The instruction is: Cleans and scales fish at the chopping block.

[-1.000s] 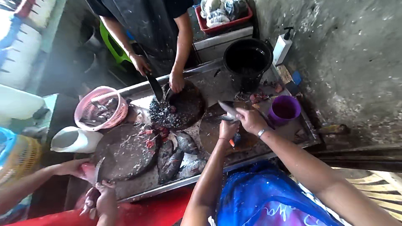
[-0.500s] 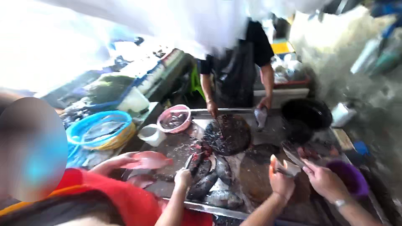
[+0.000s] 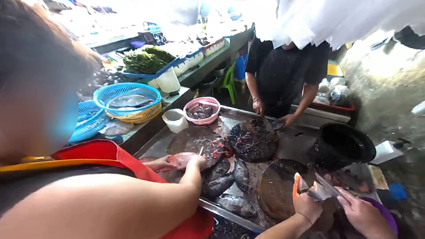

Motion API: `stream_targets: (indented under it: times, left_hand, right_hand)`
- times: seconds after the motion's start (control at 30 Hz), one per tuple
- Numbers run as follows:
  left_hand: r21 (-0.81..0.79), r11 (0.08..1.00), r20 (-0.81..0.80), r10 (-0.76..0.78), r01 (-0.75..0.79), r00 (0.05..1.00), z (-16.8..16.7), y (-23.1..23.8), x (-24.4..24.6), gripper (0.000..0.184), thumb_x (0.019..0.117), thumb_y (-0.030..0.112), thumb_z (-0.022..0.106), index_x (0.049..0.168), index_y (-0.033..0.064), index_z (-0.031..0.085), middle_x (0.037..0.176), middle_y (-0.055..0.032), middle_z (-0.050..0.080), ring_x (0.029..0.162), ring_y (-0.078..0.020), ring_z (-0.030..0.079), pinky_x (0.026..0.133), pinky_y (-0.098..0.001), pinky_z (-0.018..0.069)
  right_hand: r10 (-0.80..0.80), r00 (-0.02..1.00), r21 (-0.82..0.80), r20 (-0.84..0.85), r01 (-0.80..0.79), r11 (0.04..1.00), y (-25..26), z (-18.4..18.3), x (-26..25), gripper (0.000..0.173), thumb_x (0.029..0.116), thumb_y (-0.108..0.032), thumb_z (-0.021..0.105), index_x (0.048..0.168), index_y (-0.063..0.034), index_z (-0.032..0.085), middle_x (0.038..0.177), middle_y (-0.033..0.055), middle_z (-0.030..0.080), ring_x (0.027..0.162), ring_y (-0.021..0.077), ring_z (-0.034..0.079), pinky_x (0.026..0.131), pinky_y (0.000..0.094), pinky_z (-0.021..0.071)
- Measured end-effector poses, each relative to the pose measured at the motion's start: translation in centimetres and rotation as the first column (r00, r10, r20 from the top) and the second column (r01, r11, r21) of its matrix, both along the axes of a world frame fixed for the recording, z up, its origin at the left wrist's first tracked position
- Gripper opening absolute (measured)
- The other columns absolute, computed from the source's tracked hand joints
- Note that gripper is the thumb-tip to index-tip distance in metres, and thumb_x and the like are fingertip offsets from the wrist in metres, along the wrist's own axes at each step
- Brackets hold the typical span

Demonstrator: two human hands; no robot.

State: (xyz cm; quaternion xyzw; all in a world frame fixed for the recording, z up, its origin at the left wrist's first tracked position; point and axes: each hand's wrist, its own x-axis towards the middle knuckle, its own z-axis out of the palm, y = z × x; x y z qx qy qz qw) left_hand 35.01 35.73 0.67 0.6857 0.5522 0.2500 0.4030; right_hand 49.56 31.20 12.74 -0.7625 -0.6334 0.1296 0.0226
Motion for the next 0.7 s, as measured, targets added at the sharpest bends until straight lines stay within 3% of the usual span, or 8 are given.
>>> stream_targets:
  times: [0.13, 0.23, 0.33, 0.4, 0.5, 0.57, 0.63, 0.7]
  left_hand:
    - [-0.066, 0.997, 0.016, 0.041, -0.04, 0.999, 0.8, 0.6, -2.0, 0.035, 0.0969, 0.041, 0.062, 0.115, 0.0126, 0.073, 0.107, -0.0117, 0.075, 0.102, -0.0295, 0.072, 0.088, -0.0571, 0.0566]
    - [-0.02, 0.999, 0.013, 0.045, -0.044, 0.999, 0.0, 0.9, -1.4, 0.033, 0.0934, 0.039, 0.064, 0.111, 0.0133, 0.074, 0.102, -0.0102, 0.076, 0.098, -0.0288, 0.072, 0.086, -0.0563, 0.057]
    - [-0.017, 1.0, 0.016, 0.004, -0.004, 1.0, -0.3, 0.2, -1.8, 0.033, 0.0927, 0.036, 0.065, 0.116, 0.0132, 0.073, 0.103, -0.0104, 0.076, 0.098, -0.0295, 0.072, 0.086, -0.0573, 0.0562]
    - [-0.005, 1.0, 0.025, 0.005, -0.005, 1.0, -0.1, 0.1, -2.0, 0.039, 0.094, 0.036, 0.064, 0.128, 0.0187, 0.069, 0.108, -0.0087, 0.076, 0.101, -0.0279, 0.073, 0.088, -0.0568, 0.0568]
    - [0.046, 0.999, 0.017, -0.015, 0.014, 1.0, -0.1, 0.0, -1.2, 0.038, 0.0941, 0.035, 0.064, 0.128, 0.0193, 0.069, 0.107, -0.0083, 0.076, 0.1, -0.0273, 0.073, 0.086, -0.0556, 0.0576]
    - [-0.02, 1.0, 0.028, -0.011, 0.012, 1.0, 0.1, 0.0, -1.9, 0.037, 0.095, 0.037, 0.064, 0.125, 0.0154, 0.07, 0.108, -0.01, 0.076, 0.102, -0.0278, 0.072, 0.089, -0.0561, 0.0564]
    - [-0.036, 0.997, 0.049, 0.063, -0.061, 0.997, -0.4, 0.1, -2.0, 0.039, 0.0924, 0.04, 0.068, 0.121, 0.0149, 0.073, 0.108, -0.0088, 0.076, 0.102, -0.0251, 0.072, 0.091, -0.0535, 0.0571]
    - [-0.028, 0.998, -0.006, 0.051, -0.051, 0.999, -0.1, 0.4, -1.6, 0.046, 0.0912, 0.043, 0.069, 0.124, 0.0106, 0.071, 0.111, -0.0126, 0.074, 0.106, -0.0278, 0.071, 0.094, -0.0534, 0.0567]
  right_hand:
    - [-0.045, 0.998, -0.068, -0.054, 0.041, 0.997, -1.8, -1.4, 1.8, 0.04, 0.1067, -0.031, 0.046, 0.14, -0.0178, 0.064, 0.117, 0.026, 0.072, 0.109, 0.0504, 0.068, 0.09, 0.0752, 0.0488]
    - [0.031, 0.996, 0.112, -0.089, -0.021, 0.993, -1.0, -0.7, -0.7, 0.044, 0.1081, -0.032, 0.045, 0.146, -0.0152, 0.059, 0.123, 0.023, 0.071, 0.112, 0.046, 0.069, 0.095, 0.0709, 0.0503]
    - [0.026, 0.993, 0.046, -0.119, -0.021, 0.999, -1.6, -1.6, -0.6, 0.041, 0.1075, -0.028, 0.047, 0.143, -0.0132, 0.062, 0.121, 0.0249, 0.072, 0.112, 0.0481, 0.068, 0.096, 0.0719, 0.049]
    - [-0.003, 0.999, -0.046, -0.037, 0.002, 0.999, -1.6, -1.8, 1.8, 0.041, 0.107, -0.035, 0.045, 0.141, -0.0207, 0.063, 0.117, 0.0233, 0.073, 0.108, 0.0478, 0.069, 0.09, 0.0742, 0.0497]
    - [0.024, 0.995, 0.107, -0.1, -0.013, 0.994, -1.6, -1.1, -0.7, 0.043, 0.1072, -0.032, 0.047, 0.144, -0.0157, 0.062, 0.12, 0.024, 0.072, 0.108, 0.0472, 0.07, 0.093, 0.0727, 0.0506]
    - [0.018, 0.989, 0.065, -0.147, -0.009, 0.998, -2.6, -1.7, -0.6, 0.042, 0.1072, -0.028, 0.048, 0.144, -0.0133, 0.061, 0.123, 0.025, 0.071, 0.112, 0.0482, 0.069, 0.096, 0.0722, 0.0492]
    - [0.022, 0.996, 0.039, -0.086, -0.018, 0.999, -2.8, -2.3, 1.4, 0.04, 0.1066, -0.031, 0.048, 0.142, -0.0193, 0.063, 0.115, 0.0238, 0.073, 0.105, 0.0473, 0.07, 0.088, 0.0734, 0.0511]
    - [0.008, 0.997, 0.144, -0.07, 0.002, 0.99, -2.1, -1.2, -0.5, 0.04, 0.1075, -0.034, 0.047, 0.143, -0.0236, 0.063, 0.111, 0.0209, 0.075, 0.102, 0.0438, 0.072, 0.088, 0.07, 0.0538]
